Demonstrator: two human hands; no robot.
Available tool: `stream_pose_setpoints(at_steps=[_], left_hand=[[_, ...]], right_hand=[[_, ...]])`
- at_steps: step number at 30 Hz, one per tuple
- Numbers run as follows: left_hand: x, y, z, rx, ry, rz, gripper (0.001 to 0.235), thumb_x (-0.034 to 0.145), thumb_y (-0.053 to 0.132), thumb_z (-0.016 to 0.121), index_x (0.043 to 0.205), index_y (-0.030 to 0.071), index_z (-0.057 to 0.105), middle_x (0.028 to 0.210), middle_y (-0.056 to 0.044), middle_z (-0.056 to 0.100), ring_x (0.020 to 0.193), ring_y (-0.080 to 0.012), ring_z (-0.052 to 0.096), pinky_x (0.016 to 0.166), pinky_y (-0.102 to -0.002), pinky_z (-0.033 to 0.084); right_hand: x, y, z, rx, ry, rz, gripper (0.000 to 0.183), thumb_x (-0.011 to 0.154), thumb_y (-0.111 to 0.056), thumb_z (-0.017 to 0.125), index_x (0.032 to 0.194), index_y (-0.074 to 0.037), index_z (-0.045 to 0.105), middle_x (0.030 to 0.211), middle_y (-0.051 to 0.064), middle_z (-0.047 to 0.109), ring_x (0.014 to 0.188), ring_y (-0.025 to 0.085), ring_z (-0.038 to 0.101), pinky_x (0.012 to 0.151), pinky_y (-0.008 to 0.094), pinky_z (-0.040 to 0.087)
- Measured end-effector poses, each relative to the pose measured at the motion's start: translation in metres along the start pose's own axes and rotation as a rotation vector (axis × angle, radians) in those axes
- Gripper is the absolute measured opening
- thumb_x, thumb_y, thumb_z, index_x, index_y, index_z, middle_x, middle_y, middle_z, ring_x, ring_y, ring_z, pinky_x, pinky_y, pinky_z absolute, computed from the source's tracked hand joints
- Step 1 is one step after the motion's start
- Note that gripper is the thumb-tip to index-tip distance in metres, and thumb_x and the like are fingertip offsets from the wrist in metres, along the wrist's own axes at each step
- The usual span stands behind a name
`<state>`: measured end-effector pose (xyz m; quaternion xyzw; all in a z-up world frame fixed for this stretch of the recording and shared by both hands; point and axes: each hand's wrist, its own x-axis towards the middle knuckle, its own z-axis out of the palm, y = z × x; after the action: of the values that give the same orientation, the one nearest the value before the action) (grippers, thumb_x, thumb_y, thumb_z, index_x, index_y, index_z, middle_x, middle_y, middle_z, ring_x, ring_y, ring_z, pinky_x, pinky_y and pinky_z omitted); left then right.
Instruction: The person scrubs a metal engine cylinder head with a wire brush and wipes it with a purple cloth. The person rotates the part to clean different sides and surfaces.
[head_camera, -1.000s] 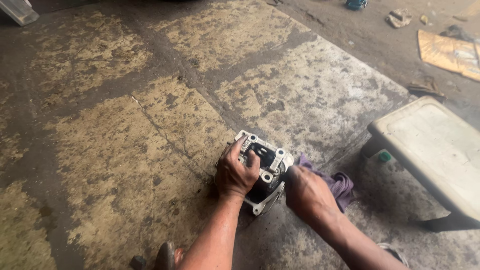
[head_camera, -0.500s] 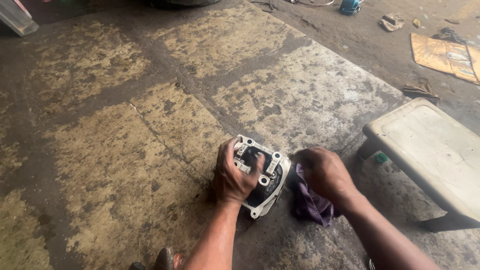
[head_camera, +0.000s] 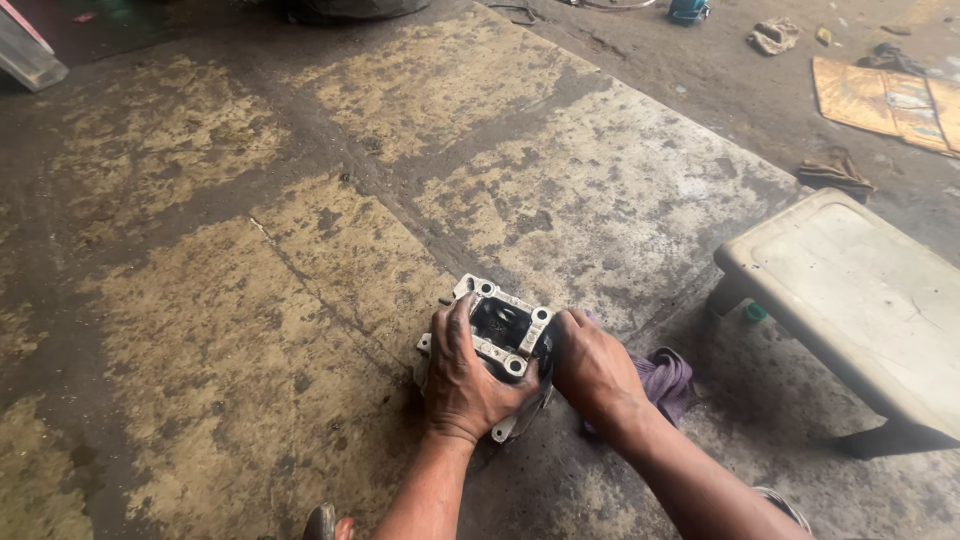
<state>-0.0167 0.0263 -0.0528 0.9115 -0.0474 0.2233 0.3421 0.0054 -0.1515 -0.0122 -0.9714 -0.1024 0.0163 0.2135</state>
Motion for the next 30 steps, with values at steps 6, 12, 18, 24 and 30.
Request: stream_pose_setpoints(at_steps=[6,12,18,24,30], left_hand=[[-0.001,0.005,-0.001,0.011,-0.024,-0.058,0.108,0.068,0.058,0.076,0.149,0.006,0.026,0.122,-0.019,0.045,0.112,-0.0325,0.056,0.085,-0.047,0.058],[0.0,-0.004,-0.003,0.001,-0.045,0.002,0.116,0.065,0.061,0.082,0.148,0.004,0.026,0.122,-0.023,0.045,0.114,-0.0364,0.054,0.089,-0.05,0.055],[0.006,0.005,-0.009,-0.061,-0.099,0.157,0.126,0.052,0.063,0.095,0.149,0.018,0.03,0.13,-0.022,0.046,0.12,-0.0358,0.053,0.096,-0.05,0.052],[0.021,0.047,-0.017,0.041,-0.165,0.437,0.135,0.039,0.052,0.099,0.151,0.025,0.03,0.129,-0.02,0.048,0.125,-0.0406,0.05,0.104,-0.055,0.043],[0.035,0.039,-0.01,0.023,-0.395,0.346,0.122,0.057,0.031,0.099,0.155,0.031,0.027,0.126,-0.014,0.052,0.123,-0.0332,0.052,0.106,-0.047,0.049]], right_hand=[[0.001,-0.003,-0.006,0.019,-0.043,0.104,0.01,0.099,-0.006,0.053,0.1,0.0,0.06,0.094,0.017,0.067,0.08,0.028,0.071,0.073,0.04,0.06],[0.001,-0.002,-0.021,-0.028,-0.15,0.085,0.019,0.101,-0.009,0.05,0.095,-0.004,0.067,0.087,0.014,0.071,0.071,0.025,0.073,0.061,0.036,0.064],[-0.007,-0.005,-0.031,0.027,-0.044,0.042,0.013,0.093,-0.014,0.061,0.096,-0.005,0.07,0.08,0.015,0.075,0.066,0.028,0.074,0.062,0.041,0.06],[-0.022,0.017,-0.045,0.079,-0.097,0.269,0.017,0.088,-0.018,0.065,0.1,-0.008,0.073,0.091,0.019,0.076,0.087,0.036,0.074,0.074,0.048,0.059],[-0.032,0.04,-0.012,0.266,0.036,0.231,0.022,0.086,-0.018,0.069,0.104,-0.005,0.071,0.093,0.021,0.075,0.088,0.037,0.074,0.078,0.046,0.059]])
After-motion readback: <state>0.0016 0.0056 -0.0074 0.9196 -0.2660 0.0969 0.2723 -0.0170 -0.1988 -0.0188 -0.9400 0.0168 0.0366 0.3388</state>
